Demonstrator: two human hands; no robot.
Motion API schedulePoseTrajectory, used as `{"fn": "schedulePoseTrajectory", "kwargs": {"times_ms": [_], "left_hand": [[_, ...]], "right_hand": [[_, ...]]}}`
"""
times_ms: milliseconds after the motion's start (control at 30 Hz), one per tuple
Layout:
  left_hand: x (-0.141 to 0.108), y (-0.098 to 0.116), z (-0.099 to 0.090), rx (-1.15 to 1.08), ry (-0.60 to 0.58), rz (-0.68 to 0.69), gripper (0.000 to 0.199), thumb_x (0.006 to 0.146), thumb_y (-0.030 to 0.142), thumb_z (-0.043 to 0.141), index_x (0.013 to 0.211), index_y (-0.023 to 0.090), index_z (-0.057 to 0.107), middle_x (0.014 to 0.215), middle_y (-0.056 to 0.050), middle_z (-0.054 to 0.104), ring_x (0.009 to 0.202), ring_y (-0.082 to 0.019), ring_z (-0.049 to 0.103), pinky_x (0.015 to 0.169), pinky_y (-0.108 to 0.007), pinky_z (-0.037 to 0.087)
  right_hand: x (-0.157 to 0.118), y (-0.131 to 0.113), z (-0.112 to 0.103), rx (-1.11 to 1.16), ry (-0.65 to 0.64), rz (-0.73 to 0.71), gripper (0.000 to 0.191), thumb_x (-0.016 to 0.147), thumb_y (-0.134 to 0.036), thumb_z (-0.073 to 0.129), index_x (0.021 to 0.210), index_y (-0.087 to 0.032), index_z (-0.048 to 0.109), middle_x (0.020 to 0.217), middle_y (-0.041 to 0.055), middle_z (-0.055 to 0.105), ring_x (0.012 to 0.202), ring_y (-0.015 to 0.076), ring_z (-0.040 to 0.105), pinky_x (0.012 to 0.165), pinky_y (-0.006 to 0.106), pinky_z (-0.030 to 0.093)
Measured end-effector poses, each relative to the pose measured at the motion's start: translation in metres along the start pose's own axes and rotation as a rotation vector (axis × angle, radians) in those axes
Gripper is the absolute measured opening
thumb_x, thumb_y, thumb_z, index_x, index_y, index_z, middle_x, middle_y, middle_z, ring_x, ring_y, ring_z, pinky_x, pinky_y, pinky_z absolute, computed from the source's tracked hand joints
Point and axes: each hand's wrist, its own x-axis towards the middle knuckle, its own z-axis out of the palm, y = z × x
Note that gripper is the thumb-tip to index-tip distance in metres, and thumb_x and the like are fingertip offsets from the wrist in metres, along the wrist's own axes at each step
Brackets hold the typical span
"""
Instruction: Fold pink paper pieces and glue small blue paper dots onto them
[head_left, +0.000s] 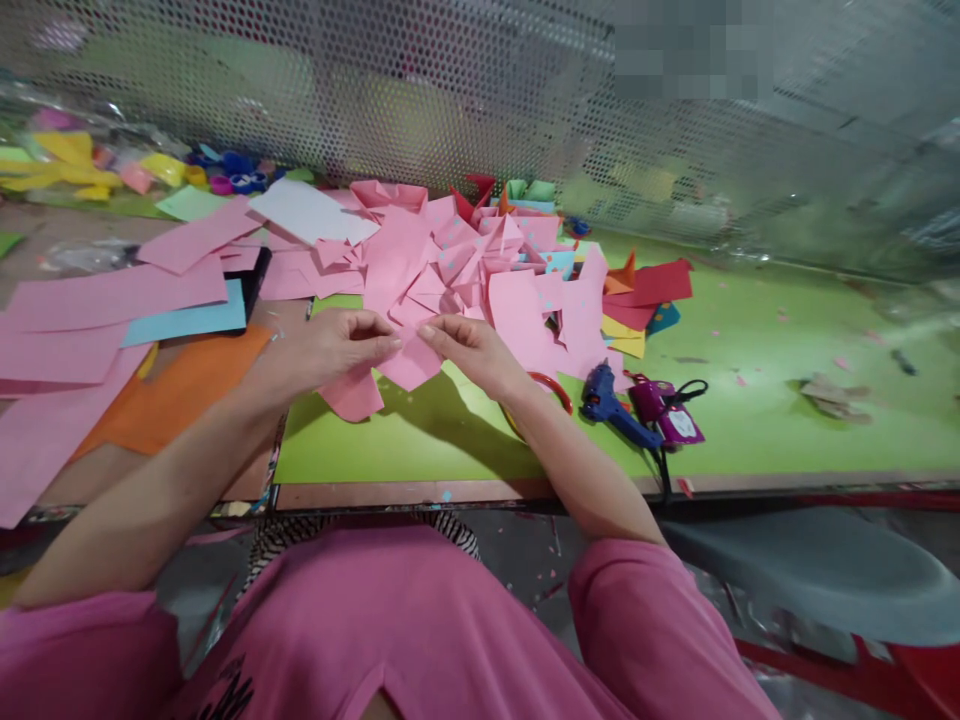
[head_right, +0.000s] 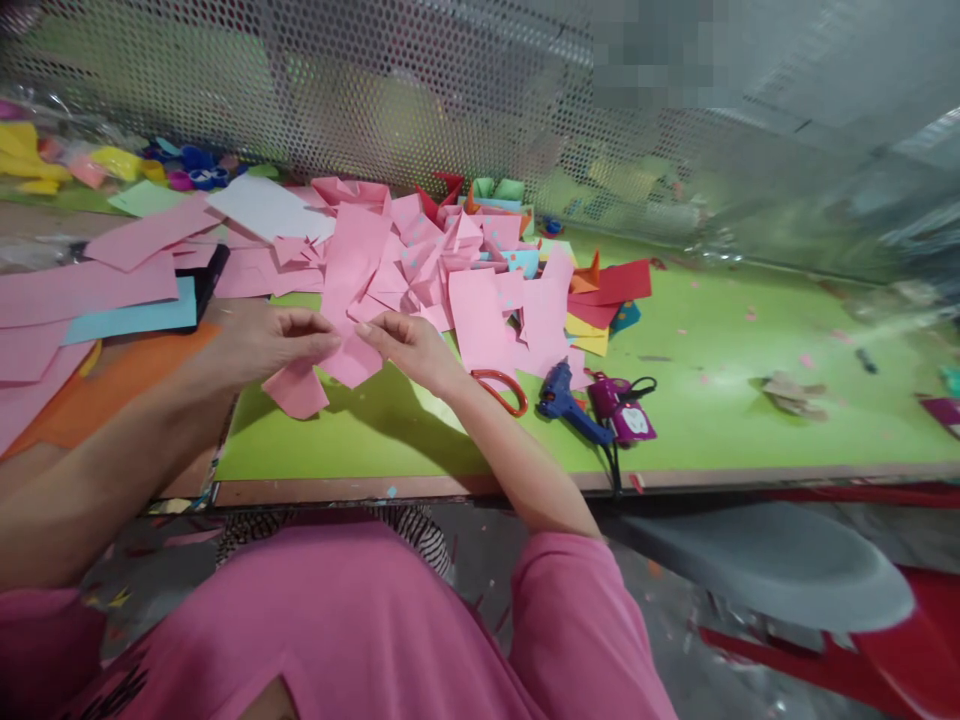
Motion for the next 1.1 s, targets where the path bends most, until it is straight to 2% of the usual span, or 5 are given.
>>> {"fn": "schedulePoseTrajectory", "kwargs": {"times_ms": [233, 433, 767, 900, 1100], "left_hand": [[0.004, -0.002, -0.002, 0.020, 0.066, 0.025, 0.032, 0.077, 0.055, 0.075, 0.087, 0.024, 0.076, 0.084, 0.000, 0.072, 0.074, -0.014, 0.060, 0.066, -0.024, 0.044], [0.006, -0.004, 0.002, 0.012, 0.086, 0.014, 0.034, 0.078, 0.059, 0.073, 0.082, 0.026, 0.076, 0.074, 0.000, 0.067, 0.068, -0.015, 0.056, 0.057, -0.026, 0.037], [0.003, -0.006, 0.003, 0.002, 0.028, 0.012, 0.033, 0.085, 0.055, 0.066, 0.093, 0.024, 0.075, 0.073, 0.002, 0.063, 0.062, -0.012, 0.049, 0.056, -0.024, 0.034], [0.005, -0.007, 0.005, 0.047, 0.036, 0.064, 0.033, 0.084, 0.052, 0.065, 0.092, 0.021, 0.074, 0.084, 0.000, 0.070, 0.074, -0.014, 0.057, 0.067, -0.025, 0.042], [0.000, 0.008, 0.012, 0.083, 0.006, 0.019, 0.027, 0.082, 0.044, 0.063, 0.088, 0.020, 0.073, 0.085, -0.001, 0.072, 0.075, -0.015, 0.058, 0.067, -0.026, 0.041]], "right_hand": [[-0.002, -0.001, -0.008, -0.047, -0.054, 0.018, 0.040, 0.079, -0.058, 0.075, 0.077, -0.018, 0.069, 0.069, -0.0021, 0.062, 0.066, 0.0101, 0.052, 0.061, 0.027, 0.036], [0.000, 0.003, -0.005, -0.010, -0.053, 0.011, 0.036, 0.080, -0.054, 0.075, 0.084, -0.018, 0.070, 0.074, -0.0018, 0.062, 0.069, 0.0109, 0.053, 0.065, 0.027, 0.038], [0.001, 0.009, -0.004, -0.081, -0.086, -0.017, 0.035, 0.085, -0.052, 0.072, 0.079, -0.018, 0.068, 0.072, -0.0012, 0.061, 0.066, 0.0112, 0.049, 0.061, 0.028, 0.035], [0.002, 0.012, 0.002, -0.124, -0.040, -0.060, 0.035, 0.088, -0.054, 0.070, 0.087, -0.018, 0.071, 0.071, -0.0021, 0.057, 0.066, 0.0110, 0.046, 0.060, 0.027, 0.032], [0.002, 0.013, 0.009, -0.112, -0.042, -0.040, 0.033, 0.089, -0.049, 0.070, 0.076, -0.019, 0.065, 0.063, -0.0055, 0.048, 0.058, 0.0083, 0.036, 0.055, 0.028, 0.026]]}}
